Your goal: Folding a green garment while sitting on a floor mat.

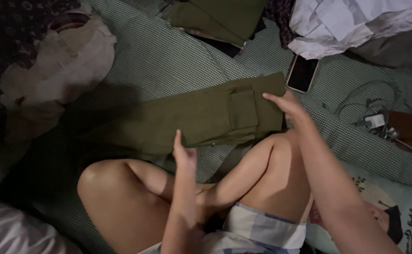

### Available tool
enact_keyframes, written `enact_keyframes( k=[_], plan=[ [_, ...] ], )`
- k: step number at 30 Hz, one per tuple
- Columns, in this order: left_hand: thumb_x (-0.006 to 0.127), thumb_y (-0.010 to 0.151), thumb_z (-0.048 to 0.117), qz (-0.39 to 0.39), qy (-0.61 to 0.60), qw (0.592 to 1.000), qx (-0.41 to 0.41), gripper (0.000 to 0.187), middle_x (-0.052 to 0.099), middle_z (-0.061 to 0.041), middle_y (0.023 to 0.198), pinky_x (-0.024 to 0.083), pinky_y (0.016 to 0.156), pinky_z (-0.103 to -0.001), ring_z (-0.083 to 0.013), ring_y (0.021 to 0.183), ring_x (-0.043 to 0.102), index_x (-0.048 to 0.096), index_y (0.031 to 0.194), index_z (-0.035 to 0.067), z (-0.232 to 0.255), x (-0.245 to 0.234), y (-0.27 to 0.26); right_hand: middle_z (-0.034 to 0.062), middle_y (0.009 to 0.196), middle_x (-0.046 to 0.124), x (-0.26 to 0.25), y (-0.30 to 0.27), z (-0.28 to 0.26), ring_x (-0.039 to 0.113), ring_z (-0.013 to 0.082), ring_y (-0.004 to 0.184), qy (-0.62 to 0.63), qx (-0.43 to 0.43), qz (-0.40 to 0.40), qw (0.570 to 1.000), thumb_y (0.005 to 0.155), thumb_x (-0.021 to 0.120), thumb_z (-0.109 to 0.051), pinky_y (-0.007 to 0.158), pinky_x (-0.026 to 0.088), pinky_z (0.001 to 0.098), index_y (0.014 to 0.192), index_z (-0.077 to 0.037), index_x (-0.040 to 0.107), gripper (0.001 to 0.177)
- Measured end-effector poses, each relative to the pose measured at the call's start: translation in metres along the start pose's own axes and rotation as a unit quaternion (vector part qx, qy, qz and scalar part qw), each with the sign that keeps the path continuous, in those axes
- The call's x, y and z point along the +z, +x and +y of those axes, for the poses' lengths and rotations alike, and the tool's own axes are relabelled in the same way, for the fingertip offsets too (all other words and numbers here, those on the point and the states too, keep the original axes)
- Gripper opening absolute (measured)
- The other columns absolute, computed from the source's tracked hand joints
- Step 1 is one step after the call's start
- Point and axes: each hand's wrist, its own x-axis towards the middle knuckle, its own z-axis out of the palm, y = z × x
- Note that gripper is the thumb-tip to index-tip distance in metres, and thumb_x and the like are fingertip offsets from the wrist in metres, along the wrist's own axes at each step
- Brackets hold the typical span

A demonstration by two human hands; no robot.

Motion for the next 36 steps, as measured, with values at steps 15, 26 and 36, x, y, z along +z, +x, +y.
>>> enact_keyframes(
  k=[15, 26, 36],
  plan=[
    [0.068, 0.094, 0.021, -0.039, -0.015, 0.994, 0.104, 0.056, 0.059, -0.014, 0.144, 0.053, 0.108, -0.053, -0.0337, 0.128, 0.060, 0.052, 0.143, 0.001, 0.070, 0.026, 0.087, 0.0137, 0.130, 0.068, 0.057, 0.031, -0.048, 0.069, 0.0272, 0.113, 0.022, -0.015, -0.022, 0.999, 0.089, 0.079, -0.030, 0.092, 0.059, 0.0415, 0.135, 0.001, 0.060, 0.059],
    [0.078, 0.103, 0.016, -0.158, 0.073, 0.985, -0.002, 0.028, 0.062, -0.006, 0.068, 0.061, 0.091, -0.050, -0.0212, 0.071, 0.065, 0.057, 0.104, -0.004, -0.042, -0.015, 0.077, 0.0030, 0.120, 0.066, -0.025, 0.016, 0.015, 0.061, 0.0180, 0.100, 0.040, 0.113, -0.213, 0.970, 0.087, 0.078, -0.028, 0.079, 0.053, 0.0370, 0.137, -0.012, 0.055, 0.057],
    [0.074, 0.099, 0.016, -0.154, 0.145, 0.977, -0.038, 0.035, 0.067, -0.016, 0.102, 0.057, 0.101, -0.053, -0.0279, 0.092, 0.068, 0.059, 0.116, -0.011, -0.060, 0.036, 0.024, 0.0020, 0.115, 0.070, -0.008, -0.012, -0.006, 0.066, 0.0154, 0.098, -0.049, 0.097, -0.085, 0.990, 0.087, 0.076, -0.020, 0.077, 0.059, 0.0371, 0.123, -0.006, 0.065, 0.040]
  ],
)
